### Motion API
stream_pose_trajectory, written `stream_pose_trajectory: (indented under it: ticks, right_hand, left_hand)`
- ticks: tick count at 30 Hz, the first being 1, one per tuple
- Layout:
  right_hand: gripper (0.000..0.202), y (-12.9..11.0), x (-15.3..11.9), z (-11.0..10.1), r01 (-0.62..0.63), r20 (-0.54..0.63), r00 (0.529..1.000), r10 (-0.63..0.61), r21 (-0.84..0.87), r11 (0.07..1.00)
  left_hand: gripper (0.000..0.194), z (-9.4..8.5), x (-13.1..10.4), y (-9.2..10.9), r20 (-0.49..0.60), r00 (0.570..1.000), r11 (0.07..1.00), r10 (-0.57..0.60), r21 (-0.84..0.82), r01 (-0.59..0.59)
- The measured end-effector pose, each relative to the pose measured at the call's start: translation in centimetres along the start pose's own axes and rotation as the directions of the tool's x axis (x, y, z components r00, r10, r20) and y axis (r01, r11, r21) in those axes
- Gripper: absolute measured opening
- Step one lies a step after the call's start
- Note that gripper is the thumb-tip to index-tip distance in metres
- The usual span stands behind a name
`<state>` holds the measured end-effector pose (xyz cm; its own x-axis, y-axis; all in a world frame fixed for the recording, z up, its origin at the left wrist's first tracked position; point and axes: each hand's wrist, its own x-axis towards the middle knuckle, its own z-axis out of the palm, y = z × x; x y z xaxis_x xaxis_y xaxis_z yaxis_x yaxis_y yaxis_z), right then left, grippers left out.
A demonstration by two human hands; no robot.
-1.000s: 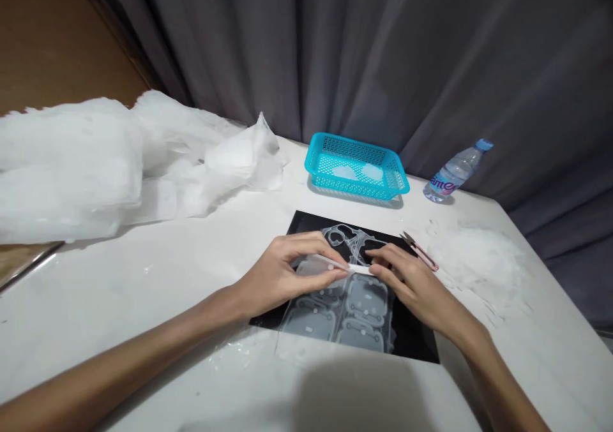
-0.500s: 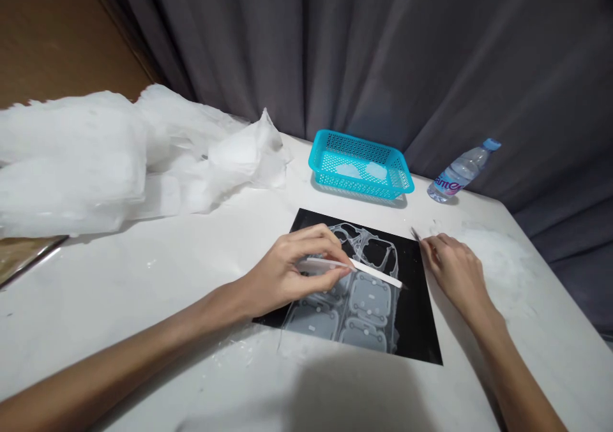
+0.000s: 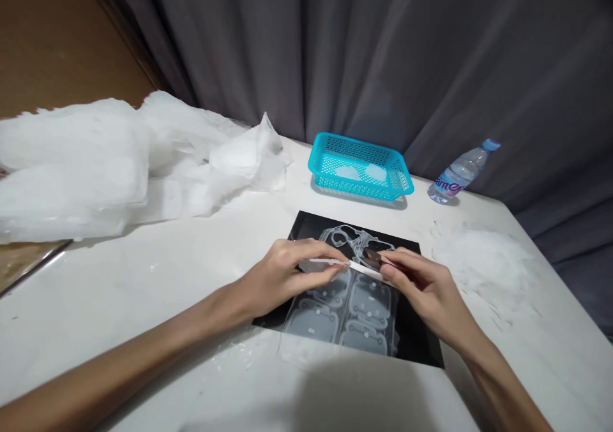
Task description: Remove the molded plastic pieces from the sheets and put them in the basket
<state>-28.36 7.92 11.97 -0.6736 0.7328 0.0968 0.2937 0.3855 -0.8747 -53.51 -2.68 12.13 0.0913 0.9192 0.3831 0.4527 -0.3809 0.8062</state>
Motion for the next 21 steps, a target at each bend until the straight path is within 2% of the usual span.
stream_pose_trajectory:
  ticks: [4,7,13,21]
  right_hand:
    - [0.025,-0.59,-0.28,0.38,0.161,0.022,0.987,-0.161,0.002,0.987]
    - [0.025,-0.65,-0.31,0.40,0.234,0.035,0.972,-0.234,0.002,0.972]
    - [0.030,-0.14,-0.09,-0.04,0.275,0.105,0.956,-0.275,0.016,0.961]
    - [0.032,0.12,0.08,-0.18,0.255,0.161,0.953,-0.256,0.031,0.966]
  left_hand:
    - [0.019,-0.01,0.08,-0.35,-0.025,0.992,0.992,0.120,0.038,-0.119]
    - [0.020,-0.09,0.10,-0.41,-0.028,0.987,0.986,0.161,0.045,-0.160]
    - [0.022,-0.19,-0.01,-0.54,0.021,0.985,0.984,0.169,0.058,-0.170]
    - [0.022,-0.30,0.03,-0.32,0.078,0.975,0.973,0.206,0.092,-0.213]
